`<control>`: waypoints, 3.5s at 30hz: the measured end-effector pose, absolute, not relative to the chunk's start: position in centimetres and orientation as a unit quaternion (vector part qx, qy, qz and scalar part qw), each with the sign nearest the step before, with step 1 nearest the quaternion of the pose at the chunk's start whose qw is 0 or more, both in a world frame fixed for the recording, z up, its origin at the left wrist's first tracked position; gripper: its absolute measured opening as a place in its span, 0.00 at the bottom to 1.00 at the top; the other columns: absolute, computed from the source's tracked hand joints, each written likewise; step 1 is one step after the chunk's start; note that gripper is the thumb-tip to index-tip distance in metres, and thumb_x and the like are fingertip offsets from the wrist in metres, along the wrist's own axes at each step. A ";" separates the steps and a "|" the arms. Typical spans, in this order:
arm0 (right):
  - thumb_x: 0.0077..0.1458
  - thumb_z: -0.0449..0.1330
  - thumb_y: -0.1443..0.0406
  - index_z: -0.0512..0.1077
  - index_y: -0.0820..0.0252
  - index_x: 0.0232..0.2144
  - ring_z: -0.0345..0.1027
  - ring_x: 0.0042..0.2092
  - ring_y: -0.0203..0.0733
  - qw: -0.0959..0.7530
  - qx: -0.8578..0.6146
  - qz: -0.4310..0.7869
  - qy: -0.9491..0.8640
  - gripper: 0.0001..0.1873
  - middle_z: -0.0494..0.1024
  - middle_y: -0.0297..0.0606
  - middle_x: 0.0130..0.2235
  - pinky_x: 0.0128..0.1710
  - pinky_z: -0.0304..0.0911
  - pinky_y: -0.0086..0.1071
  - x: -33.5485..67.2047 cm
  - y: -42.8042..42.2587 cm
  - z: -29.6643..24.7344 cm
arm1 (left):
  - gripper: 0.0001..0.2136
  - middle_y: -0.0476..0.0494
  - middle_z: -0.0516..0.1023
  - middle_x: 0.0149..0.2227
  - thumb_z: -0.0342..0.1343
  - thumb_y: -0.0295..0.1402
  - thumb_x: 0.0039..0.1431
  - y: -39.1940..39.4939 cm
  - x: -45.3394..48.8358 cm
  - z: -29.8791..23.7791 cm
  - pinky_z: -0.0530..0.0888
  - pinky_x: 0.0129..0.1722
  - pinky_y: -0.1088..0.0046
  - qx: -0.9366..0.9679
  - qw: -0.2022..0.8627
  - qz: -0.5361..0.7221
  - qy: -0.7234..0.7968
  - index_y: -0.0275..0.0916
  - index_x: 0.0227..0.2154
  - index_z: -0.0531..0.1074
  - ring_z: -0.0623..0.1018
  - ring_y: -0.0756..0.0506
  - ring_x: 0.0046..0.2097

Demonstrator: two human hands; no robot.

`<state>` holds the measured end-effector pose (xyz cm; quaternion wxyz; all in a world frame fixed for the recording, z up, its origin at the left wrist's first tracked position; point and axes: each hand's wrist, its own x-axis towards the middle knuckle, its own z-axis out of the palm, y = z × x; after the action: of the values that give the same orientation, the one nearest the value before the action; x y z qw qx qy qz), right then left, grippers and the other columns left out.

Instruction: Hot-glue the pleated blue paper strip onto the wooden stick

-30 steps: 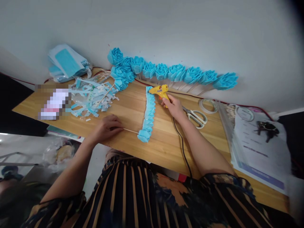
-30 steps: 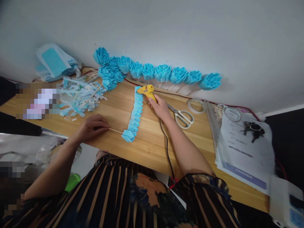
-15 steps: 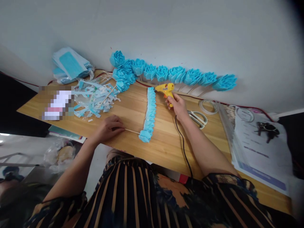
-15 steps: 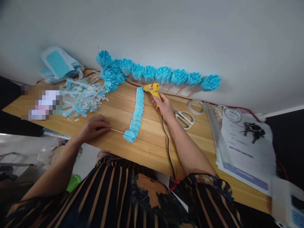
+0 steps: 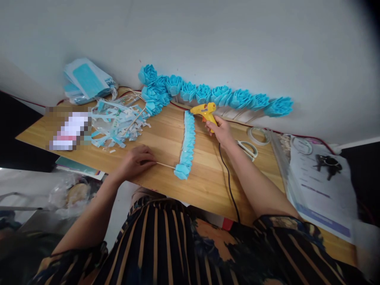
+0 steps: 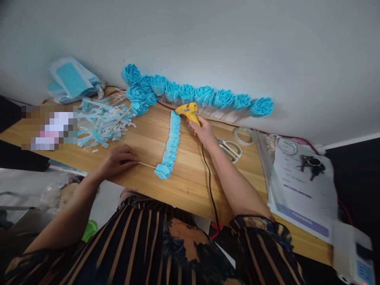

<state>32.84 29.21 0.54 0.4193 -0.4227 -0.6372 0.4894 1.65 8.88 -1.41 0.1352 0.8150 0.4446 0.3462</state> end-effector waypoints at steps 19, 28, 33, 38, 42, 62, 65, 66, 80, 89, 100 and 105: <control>0.56 0.61 0.56 0.78 0.57 0.38 0.61 0.27 0.35 0.389 -0.444 0.408 -0.696 0.13 0.73 0.30 0.26 0.25 0.56 0.27 32.8 30.3 -1.9 | 0.12 0.42 0.78 0.33 0.58 0.37 0.70 8.9 1.7 -1.4 0.71 0.36 0.70 0.813 0.129 0.352 0.446 0.38 0.33 0.81 0.77 0.47 0.36; 0.57 0.63 0.51 0.76 0.54 0.47 0.60 0.25 0.33 0.410 -0.430 0.464 -0.657 0.20 0.77 0.33 0.33 0.19 0.52 0.25 32.9 29.9 -2.0 | 0.11 0.43 0.79 0.33 0.59 0.36 0.69 8.9 1.6 -1.5 0.71 0.36 0.70 0.812 0.127 0.350 0.450 0.39 0.33 0.81 0.77 0.46 0.36; 0.57 0.63 0.54 0.78 0.55 0.44 0.59 0.25 0.34 0.420 -0.434 0.436 -0.667 0.16 0.76 0.33 0.31 0.21 0.54 0.27 33.1 30.0 -2.4 | 0.09 0.43 0.79 0.33 0.60 0.35 0.69 9.0 1.5 -1.4 0.71 0.35 0.71 0.819 0.116 0.348 0.442 0.39 0.33 0.81 0.77 0.47 0.35; 0.56 0.62 0.55 0.78 0.58 0.42 0.62 0.30 0.37 0.403 -0.435 0.401 -0.698 0.16 0.74 0.32 0.30 0.29 0.59 0.29 32.9 29.9 -2.0 | 0.10 0.43 0.79 0.33 0.60 0.36 0.69 9.0 1.5 -1.3 0.72 0.36 0.71 0.817 0.130 0.343 0.445 0.40 0.33 0.81 0.78 0.47 0.36; 0.55 0.61 0.56 0.77 0.60 0.40 0.64 0.33 0.39 0.397 -0.435 0.379 -0.714 0.15 0.75 0.32 0.30 0.34 0.60 0.31 32.7 29.7 -1.6 | 0.10 0.42 0.79 0.34 0.60 0.36 0.69 8.9 1.4 -1.3 0.71 0.37 0.71 0.813 0.136 0.339 0.452 0.39 0.34 0.82 0.78 0.46 0.36; 0.56 0.61 0.55 0.77 0.60 0.42 0.65 0.34 0.41 0.423 -0.415 0.383 -0.708 0.17 0.76 0.34 0.32 0.36 0.62 0.34 32.9 29.9 -2.3 | 0.08 0.44 0.79 0.34 0.60 0.33 0.68 9.0 1.6 -1.4 0.71 0.37 0.72 0.818 0.121 0.357 0.435 0.39 0.33 0.81 0.77 0.47 0.36; 0.56 0.61 0.55 0.77 0.59 0.41 0.64 0.34 0.41 0.410 -0.421 0.365 -0.722 0.17 0.76 0.34 0.32 0.36 0.61 0.34 32.8 29.8 -2.2 | 0.09 0.43 0.79 0.33 0.60 0.34 0.69 9.0 1.6 -1.4 0.71 0.36 0.72 0.816 0.119 0.359 0.437 0.39 0.33 0.81 0.77 0.47 0.36; 0.55 0.61 0.55 0.77 0.60 0.40 0.64 0.34 0.41 0.406 -0.424 0.362 -0.724 0.17 0.76 0.34 0.32 0.36 0.61 0.34 32.8 29.8 -2.1 | 0.09 0.44 0.79 0.33 0.60 0.34 0.69 9.0 1.6 -1.4 0.71 0.36 0.72 0.817 0.118 0.359 0.436 0.39 0.33 0.81 0.77 0.47 0.35; 0.55 0.61 0.54 0.78 0.60 0.42 0.63 0.31 0.40 0.423 -0.434 0.389 -0.694 0.18 0.76 0.33 0.30 0.34 0.61 0.33 32.8 30.0 -2.3 | 0.10 0.44 0.78 0.33 0.59 0.34 0.69 9.0 1.6 -1.3 0.71 0.36 0.72 0.821 0.111 0.350 0.438 0.39 0.33 0.81 0.77 0.48 0.35; 0.55 0.61 0.54 0.79 0.60 0.42 0.66 0.34 0.43 0.417 -0.436 0.365 -0.709 0.18 0.78 0.35 0.33 0.37 0.64 0.35 32.8 29.9 -2.2 | 0.08 0.44 0.78 0.34 0.60 0.34 0.69 9.0 1.6 -1.2 0.71 0.36 0.72 0.820 0.116 0.349 0.438 0.39 0.34 0.81 0.77 0.48 0.36; 0.54 0.61 0.54 0.78 0.61 0.43 0.67 0.35 0.43 0.410 -0.433 0.370 -0.712 0.20 0.77 0.36 0.34 0.39 0.64 0.36 32.8 29.7 -2.0 | 0.10 0.43 0.79 0.33 0.59 0.35 0.69 9.0 1.5 -1.4 0.71 0.36 0.71 0.819 0.116 0.349 0.441 0.39 0.33 0.81 0.77 0.47 0.35; 0.54 0.60 0.54 0.78 0.60 0.42 0.69 0.38 0.46 0.407 -0.430 0.356 -0.722 0.19 0.78 0.37 0.35 0.41 0.65 0.36 32.7 29.7 -1.9 | 0.11 0.43 0.79 0.33 0.59 0.36 0.69 9.0 1.5 -1.2 0.71 0.36 0.71 0.819 0.124 0.338 0.448 0.40 0.33 0.82 0.77 0.47 0.35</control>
<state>32.70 29.68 -1.94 0.4074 -0.4303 -0.7224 0.3564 1.53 9.05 -1.16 0.1238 0.8186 0.4476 0.3381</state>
